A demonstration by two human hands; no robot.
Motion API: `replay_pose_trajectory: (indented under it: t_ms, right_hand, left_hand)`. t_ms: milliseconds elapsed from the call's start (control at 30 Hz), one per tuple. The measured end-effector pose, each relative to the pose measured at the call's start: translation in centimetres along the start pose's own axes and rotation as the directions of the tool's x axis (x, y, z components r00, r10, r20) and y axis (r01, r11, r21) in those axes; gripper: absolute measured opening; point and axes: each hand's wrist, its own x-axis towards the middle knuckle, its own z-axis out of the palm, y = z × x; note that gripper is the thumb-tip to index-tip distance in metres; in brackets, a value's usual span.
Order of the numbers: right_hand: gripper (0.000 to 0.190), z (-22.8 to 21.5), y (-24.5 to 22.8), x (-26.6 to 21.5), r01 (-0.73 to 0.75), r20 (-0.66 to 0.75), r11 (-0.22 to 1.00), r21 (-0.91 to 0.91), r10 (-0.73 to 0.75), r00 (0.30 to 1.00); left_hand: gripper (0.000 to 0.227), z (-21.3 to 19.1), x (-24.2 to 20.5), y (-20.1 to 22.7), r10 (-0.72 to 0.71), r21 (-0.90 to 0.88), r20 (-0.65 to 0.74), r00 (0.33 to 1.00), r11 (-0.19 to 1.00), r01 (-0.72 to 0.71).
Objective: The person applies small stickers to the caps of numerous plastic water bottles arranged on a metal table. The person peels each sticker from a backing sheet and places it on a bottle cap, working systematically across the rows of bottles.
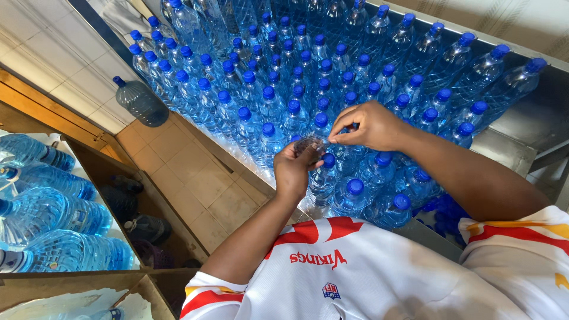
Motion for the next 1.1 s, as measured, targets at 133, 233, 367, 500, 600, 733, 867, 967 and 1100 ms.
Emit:
replay_pose_trajectory:
  t_ms: [133,233,367,500,600,733,867,967,1100]
  right_hand:
    - [0.014,-0.2,-0.3,-0.3,0.001,0.119,1.0,0.013,-0.003,0.993]
    - [0.013,-0.4,-0.6,-0.5,0.081,0.165,0.997,0.018,-0.083,0.983]
    - [0.029,-0.7,-2.0,-1.4,0.097,0.224,0.992,-0.078,-0.078,0.972]
    - [0.034,-1.7,-0.7,-0.8,-0.046,0.244,0.995,-0.091,0.068,0.967]
    - [0.014,-4.8,4.7,0.4,-0.022,-0.042,0.993,0.118,0.027,0.999]
    - [0.011,-10.5,23.6,1.9,-0.266,-0.481,0.792,-0.549,-0.039,0.876]
    - [0.007,-12.3,32.4,3.4,-0.503,-0.562,0.604,-0.618,0.109,0.82]
    - [0.012,-12.1,35.2,5.3,-0.519,-0.521,0.581,-0.627,0.183,0.834]
    - [0.016,-11.2,36.1,6.8,-0.432,-0.523,0.719,-0.544,0.112,0.845]
  left_hand:
    - [0.006,0.1,-0.3,-0.2,0.104,0.156,-0.019,0.994,0.983,-0.1]
    - [0.005,0.5,-0.5,0.1,0.159,0.236,-0.008,0.987,0.96,-0.152]
    - [0.009,-0.2,0.4,-0.7,0.077,0.158,0.024,0.997,0.984,-0.08]
    - [0.01,0.5,-0.5,-0.6,-0.042,0.07,0.062,0.997,0.997,0.037]
    - [0.016,0.9,-1.0,0.6,-0.117,0.043,0.075,0.99,0.993,0.114]
    - [0.031,0.7,-0.8,1.2,-0.21,0.019,-0.01,0.978,0.978,0.21]
    - [0.024,0.4,-0.7,1.5,-0.225,-0.018,-0.085,0.971,0.974,0.225]
    - [0.034,0.2,-0.3,0.8,-0.219,-0.032,-0.09,0.971,0.976,0.217]
    - [0.037,0.0,-0.6,0.6,-0.234,-0.04,-0.066,0.97,0.972,0.232]
